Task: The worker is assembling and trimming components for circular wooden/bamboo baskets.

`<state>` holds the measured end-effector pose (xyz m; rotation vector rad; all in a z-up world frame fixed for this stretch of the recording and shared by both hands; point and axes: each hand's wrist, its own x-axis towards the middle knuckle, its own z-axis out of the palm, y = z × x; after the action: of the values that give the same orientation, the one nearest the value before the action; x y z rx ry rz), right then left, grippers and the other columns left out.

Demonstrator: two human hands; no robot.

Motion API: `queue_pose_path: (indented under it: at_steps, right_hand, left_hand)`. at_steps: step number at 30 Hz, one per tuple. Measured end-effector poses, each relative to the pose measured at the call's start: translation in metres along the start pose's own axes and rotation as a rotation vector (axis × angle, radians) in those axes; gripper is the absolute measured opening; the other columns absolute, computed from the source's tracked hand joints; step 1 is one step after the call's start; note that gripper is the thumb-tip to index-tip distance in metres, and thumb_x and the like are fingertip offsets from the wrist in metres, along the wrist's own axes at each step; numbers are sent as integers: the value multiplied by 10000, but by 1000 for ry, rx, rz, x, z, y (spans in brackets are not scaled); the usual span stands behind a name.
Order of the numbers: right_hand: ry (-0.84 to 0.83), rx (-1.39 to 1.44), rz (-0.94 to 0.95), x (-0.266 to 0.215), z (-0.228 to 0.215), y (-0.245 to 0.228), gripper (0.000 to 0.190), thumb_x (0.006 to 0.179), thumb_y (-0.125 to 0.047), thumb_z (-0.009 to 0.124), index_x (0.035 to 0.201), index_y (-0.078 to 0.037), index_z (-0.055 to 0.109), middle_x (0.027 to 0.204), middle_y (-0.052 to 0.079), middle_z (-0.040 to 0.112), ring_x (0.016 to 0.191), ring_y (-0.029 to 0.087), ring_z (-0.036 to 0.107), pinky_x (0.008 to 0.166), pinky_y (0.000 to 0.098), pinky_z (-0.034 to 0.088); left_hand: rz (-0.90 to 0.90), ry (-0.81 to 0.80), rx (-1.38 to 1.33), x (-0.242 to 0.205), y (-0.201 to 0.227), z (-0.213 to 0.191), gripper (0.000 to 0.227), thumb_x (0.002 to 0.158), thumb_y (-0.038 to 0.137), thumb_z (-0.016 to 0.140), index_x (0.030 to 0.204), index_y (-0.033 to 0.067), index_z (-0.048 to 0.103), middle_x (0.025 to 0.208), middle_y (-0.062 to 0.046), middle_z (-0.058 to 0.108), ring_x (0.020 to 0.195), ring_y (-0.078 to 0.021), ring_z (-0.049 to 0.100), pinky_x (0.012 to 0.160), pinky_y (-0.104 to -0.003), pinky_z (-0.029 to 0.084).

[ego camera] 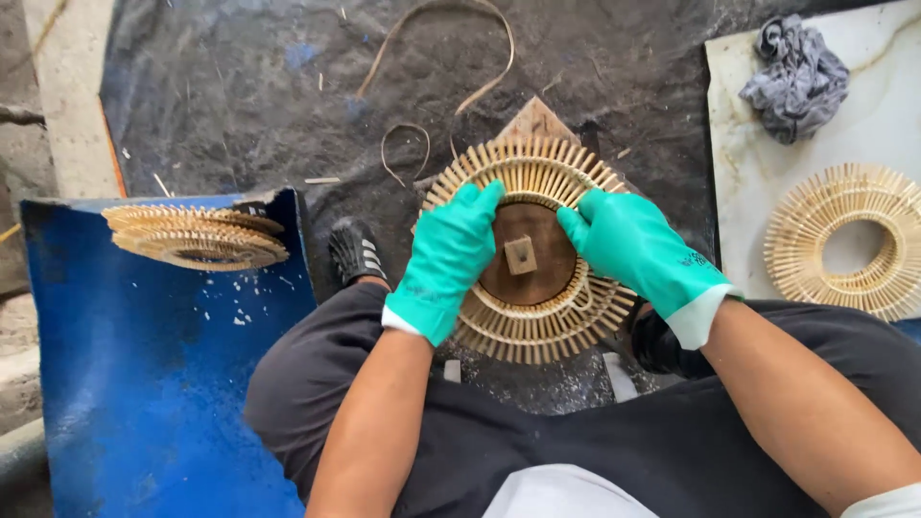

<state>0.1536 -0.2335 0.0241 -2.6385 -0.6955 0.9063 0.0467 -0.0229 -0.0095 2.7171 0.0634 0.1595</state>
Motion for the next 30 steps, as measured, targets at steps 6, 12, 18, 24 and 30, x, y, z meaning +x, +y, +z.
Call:
queue_pose_path:
  at_steps: [6, 12, 18, 24, 30]
  right_hand:
    - [-9, 292, 120, -10, -75, -19, 405, 984, -428, 578, 927, -50, 713, 776, 192, 697, 726, 373, 704, 685, 513, 560]
    - [-38, -187, -8, 16, -22, -16, 464, 1005, -480, 576, 799, -99, 745, 761, 169, 705, 723, 388, 682, 666, 516, 522]
    - [456, -319, -264, 34, 10, -16, 320, 848, -375, 680, 641, -133, 702, 650, 170, 666, 591, 369, 668, 520, 510, 510]
    - [396, -254, -172, 49, 20, -18, 438, 861, -508, 645, 610, -149, 674, 654, 150, 678, 637, 376, 676, 571, 520, 527]
    - [499, -278, -246, 60, 20, -18, 505, 811, -614, 645, 623, -146, 638, 618, 143, 664, 624, 383, 663, 555, 515, 525]
  left_hand:
    - [-195, 67, -171, -18, -13, -4, 257, 960, 192, 704, 1215, 195, 677, 1025, -114, 716, 914, -347, 712, 780, -466, 580]
    - [-344, -113, -384, -21, 3, -38, 577, 926, 177, 665, 1479, 213, 506, 1170, -214, 647, 958, -398, 684, 824, -502, 555]
    - [-212, -74, -380, -39, -14, -9, 576, 956, 136, 587, 1519, 167, 468, 1287, -249, 645, 1119, -474, 632, 971, -546, 517]
    - [-247, -94, -479, -54, -31, 9, 551, 954, 159, 616, 1489, 122, 486, 1380, -242, 604, 1257, -434, 579, 1026, -507, 479]
    - [-197, -358, -285, -48, -22, -34, 739, 849, 288, 716, 1512, 129, 431, 1460, -232, 497, 1126, -411, 620, 923, -501, 522]
